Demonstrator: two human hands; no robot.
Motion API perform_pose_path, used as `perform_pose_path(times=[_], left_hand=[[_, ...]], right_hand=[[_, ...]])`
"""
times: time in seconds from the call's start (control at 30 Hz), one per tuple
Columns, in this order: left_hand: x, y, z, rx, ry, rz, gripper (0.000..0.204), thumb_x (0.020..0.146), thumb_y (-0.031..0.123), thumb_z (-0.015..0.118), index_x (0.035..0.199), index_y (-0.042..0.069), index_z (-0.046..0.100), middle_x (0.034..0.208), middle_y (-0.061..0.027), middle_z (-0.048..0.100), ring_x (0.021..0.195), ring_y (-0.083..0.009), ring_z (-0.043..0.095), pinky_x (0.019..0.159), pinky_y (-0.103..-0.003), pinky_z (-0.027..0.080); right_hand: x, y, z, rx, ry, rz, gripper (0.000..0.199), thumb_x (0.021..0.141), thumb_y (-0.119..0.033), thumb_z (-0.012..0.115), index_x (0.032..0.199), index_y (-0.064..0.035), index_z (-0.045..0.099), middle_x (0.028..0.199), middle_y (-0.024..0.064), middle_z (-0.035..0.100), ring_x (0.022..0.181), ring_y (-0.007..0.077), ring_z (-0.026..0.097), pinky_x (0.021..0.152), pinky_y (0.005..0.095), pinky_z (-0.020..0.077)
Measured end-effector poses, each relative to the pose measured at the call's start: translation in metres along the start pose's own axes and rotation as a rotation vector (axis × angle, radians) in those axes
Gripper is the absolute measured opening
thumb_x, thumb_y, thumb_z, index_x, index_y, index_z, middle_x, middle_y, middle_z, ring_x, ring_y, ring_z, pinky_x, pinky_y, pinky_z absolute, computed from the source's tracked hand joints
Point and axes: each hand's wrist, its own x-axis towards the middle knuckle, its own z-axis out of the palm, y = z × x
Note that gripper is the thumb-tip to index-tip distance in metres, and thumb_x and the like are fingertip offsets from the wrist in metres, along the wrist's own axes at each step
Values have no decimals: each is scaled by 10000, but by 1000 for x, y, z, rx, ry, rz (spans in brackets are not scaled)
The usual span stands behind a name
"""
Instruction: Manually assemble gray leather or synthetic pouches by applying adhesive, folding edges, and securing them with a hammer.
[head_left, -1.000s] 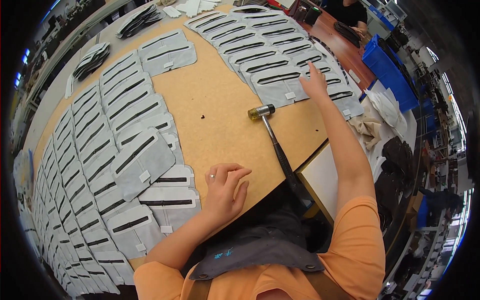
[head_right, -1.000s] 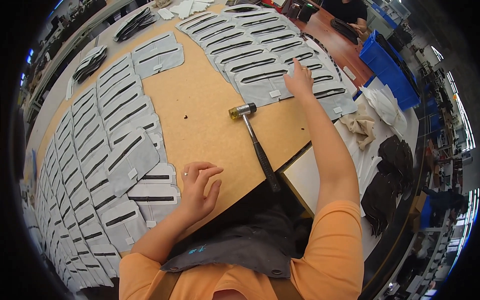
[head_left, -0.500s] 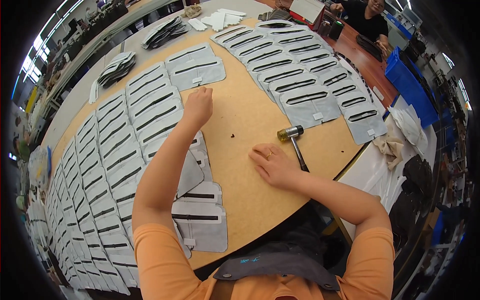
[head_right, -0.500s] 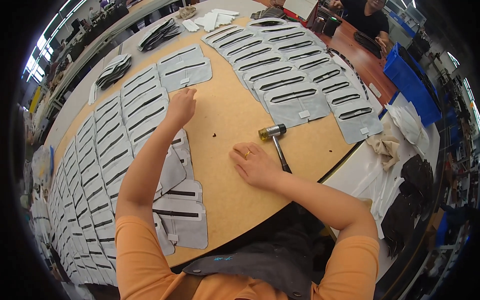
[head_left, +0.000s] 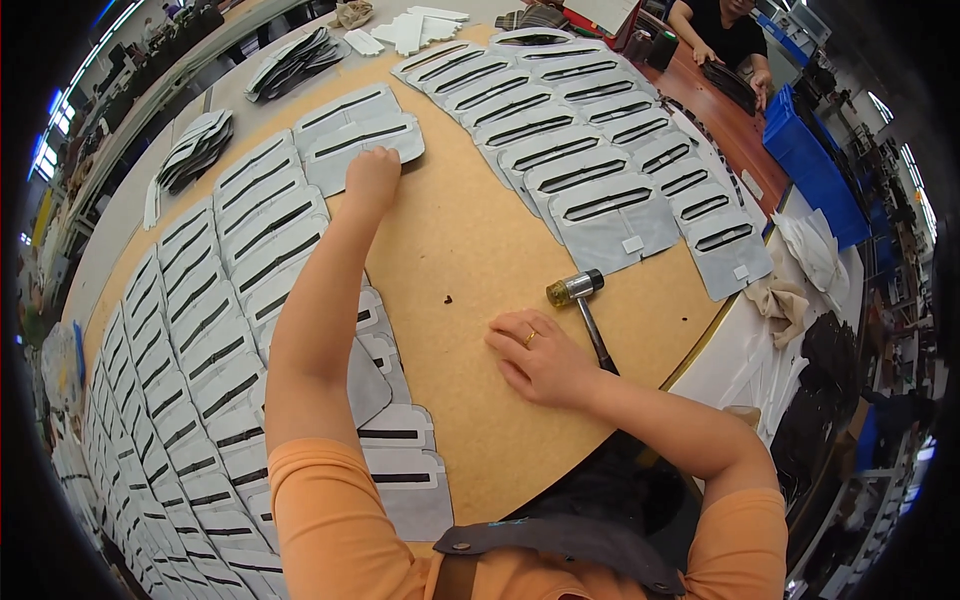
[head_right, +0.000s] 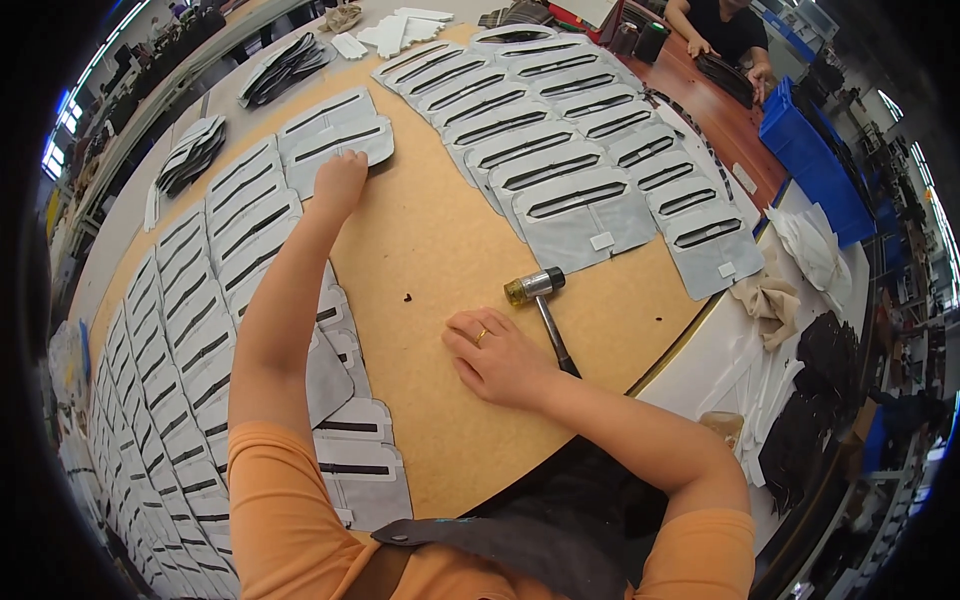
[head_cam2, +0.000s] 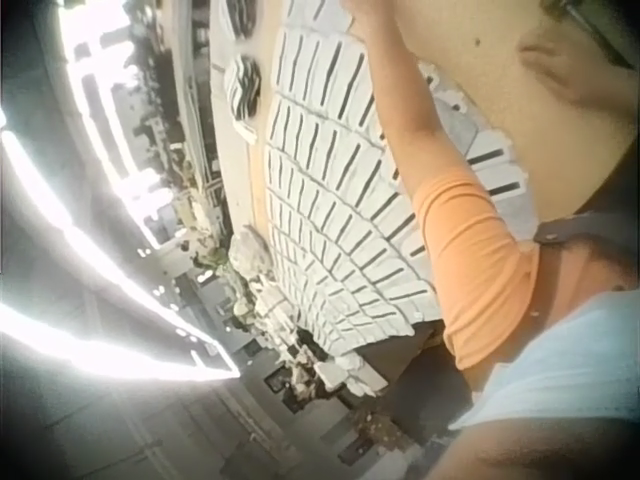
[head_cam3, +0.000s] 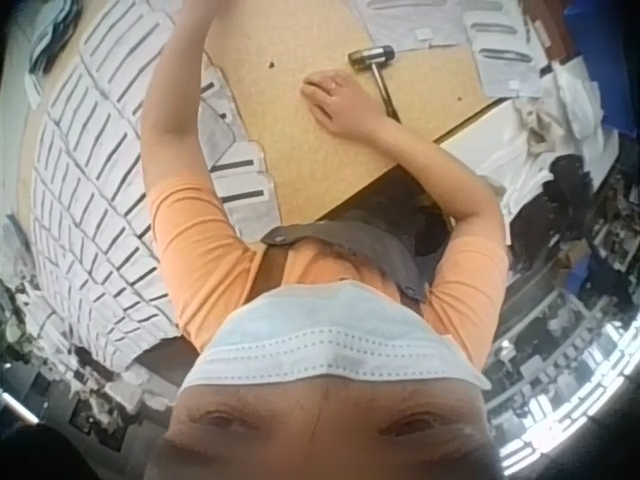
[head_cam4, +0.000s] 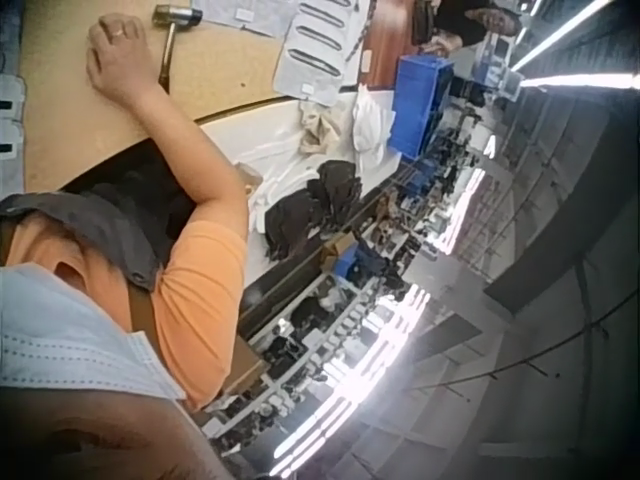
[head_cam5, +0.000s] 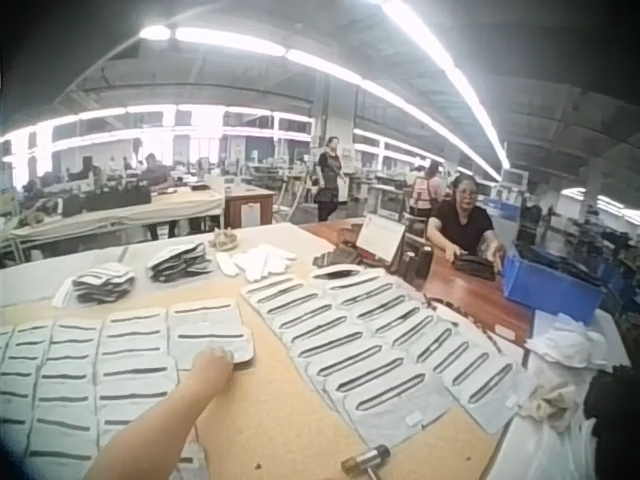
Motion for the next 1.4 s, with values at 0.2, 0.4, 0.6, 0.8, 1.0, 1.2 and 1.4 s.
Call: perform_pose_path(times=[0.2, 0.4, 0.6, 0.8, 1.0, 1.2, 1.4], left_hand=[[-35, -2, -93, -170, 442, -116, 57, 785, 64, 606, 831, 69, 572, 835, -89, 602, 878, -291, 640, 725, -376, 526], [-78, 29, -147, -584, -542, 205, 281, 853, 240, 622, 1051, 43, 657, 1048, -131, 645, 989, -311, 614, 822, -400, 498], [12, -65, -18, -182, -149, -107, 308, 848, 169, 642, 1110, 7, 629, 1132, -178, 633, 1059, -356, 600, 876, -439, 498], [86, -84, 21, 71, -409, -75, 250, 840, 79, 617, 1074, -8, 613, 1061, -212, 660, 1021, -365, 634, 819, -452, 529], [67, -90, 43, -64, -142, -190, 331, 855, 49, 548, 1179, -18, 529, 1090, -263, 633, 1025, -385, 626, 841, -479, 509], [13, -62, -56, -463, 514, -313, 353, 885, 127, 463, 1201, -21, 511, 1116, -269, 597, 967, -459, 595, 840, -501, 479], [-119, 48, -212, -285, 763, 134, 352, 848, 32, 510, 1196, 55, 556, 962, -136, 622, 776, -300, 636, 642, -393, 509]], right_hand=[[-1, -3, 1, 6, 0, -11, 302, 842, -123, 614, 1122, -32, 550, 1200, 125, 535, 1159, 315, 500, 1029, 455, 394], [-6, 5, -1, -41, 11, 21, 359, 823, -122, 638, 1162, -38, 556, 1206, 120, 530, 1147, 311, 507, 1026, 452, 396], [-1, 0, -2, -56, -10, 4, 305, 842, -156, 608, 1116, -30, 567, 1196, 122, 538, 1174, 289, 494, 1032, 451, 381], [1, -3, -2, -42, -49, 41, 330, 836, -170, 611, 1132, -35, 559, 1210, 106, 518, 1178, 270, 478, 1033, 432, 366], [-3, -5, 1, -49, -39, 52, 345, 832, -183, 628, 1150, -67, 559, 1231, 78, 519, 1175, 251, 486, 1033, 429, 365], [-5, 2, 11, 21, 19, 8, 312, 847, -178, 613, 1127, -56, 553, 1218, 90, 524, 1139, 286, 498, 1008, 434, 375], [7, 16, -5, 746, 344, 619, 268, 969, -246, 513, 1071, -8, 583, 966, 101, 632, 907, 258, 623, 833, 348, 491]])
